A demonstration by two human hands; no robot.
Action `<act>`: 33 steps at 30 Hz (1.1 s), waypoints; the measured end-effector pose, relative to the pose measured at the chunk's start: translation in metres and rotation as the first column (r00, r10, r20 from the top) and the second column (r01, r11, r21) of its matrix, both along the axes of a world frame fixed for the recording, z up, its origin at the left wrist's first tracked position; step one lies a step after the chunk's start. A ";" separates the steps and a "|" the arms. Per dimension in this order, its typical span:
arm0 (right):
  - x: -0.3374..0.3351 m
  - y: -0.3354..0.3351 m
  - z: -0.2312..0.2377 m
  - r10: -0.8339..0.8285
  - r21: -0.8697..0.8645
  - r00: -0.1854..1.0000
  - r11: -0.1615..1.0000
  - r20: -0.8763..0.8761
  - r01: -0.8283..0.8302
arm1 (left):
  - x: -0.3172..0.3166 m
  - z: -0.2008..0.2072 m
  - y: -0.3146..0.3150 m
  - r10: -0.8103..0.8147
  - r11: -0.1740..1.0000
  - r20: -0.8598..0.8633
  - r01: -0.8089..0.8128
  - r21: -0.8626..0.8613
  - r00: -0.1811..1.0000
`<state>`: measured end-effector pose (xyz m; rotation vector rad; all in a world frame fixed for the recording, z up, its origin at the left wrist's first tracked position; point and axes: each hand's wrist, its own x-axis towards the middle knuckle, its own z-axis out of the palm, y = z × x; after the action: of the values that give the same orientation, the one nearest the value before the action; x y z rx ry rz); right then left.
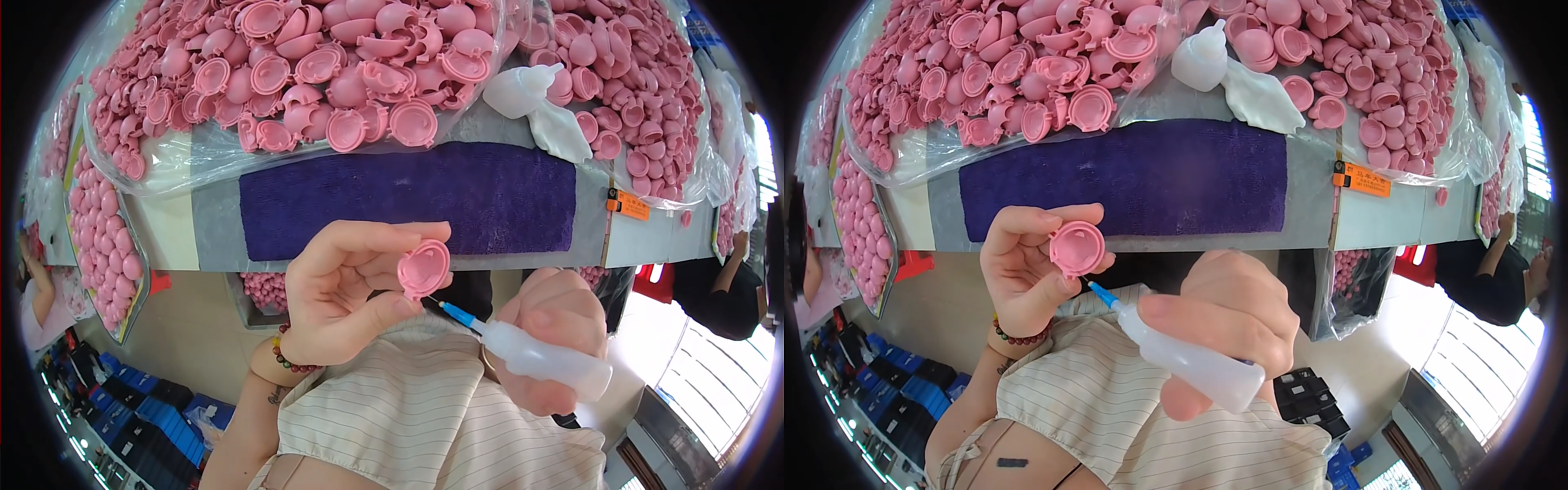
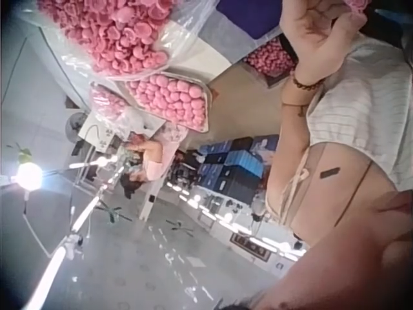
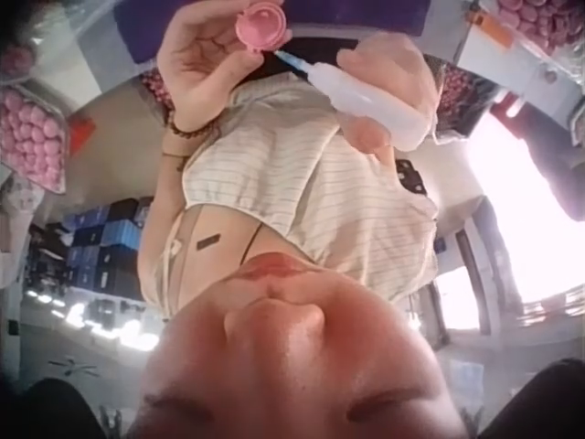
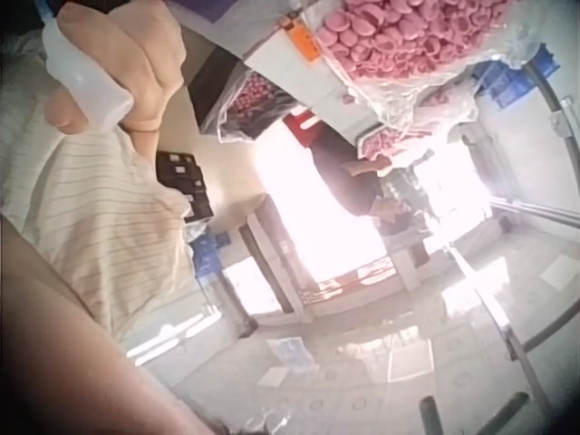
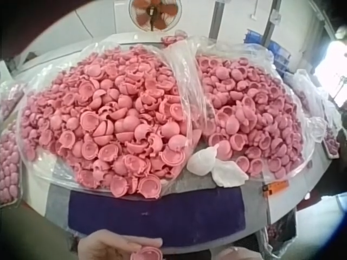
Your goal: Assembling small pink plastic toy components by applying glue and joining parts together.
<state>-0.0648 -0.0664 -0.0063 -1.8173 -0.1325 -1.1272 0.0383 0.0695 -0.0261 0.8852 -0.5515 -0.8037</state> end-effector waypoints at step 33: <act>0.003 -0.118 0.013 -0.745 -0.672 0.508 0.642 -0.433 0.369 | -0.003 0.007 -0.007 -0.075 0.997 -0.069 0.075 0.002 0.995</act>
<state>-0.0623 -0.1843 0.0068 -2.7906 0.7845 -0.7759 0.0350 0.0621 -0.0194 0.8422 -0.5253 -0.9007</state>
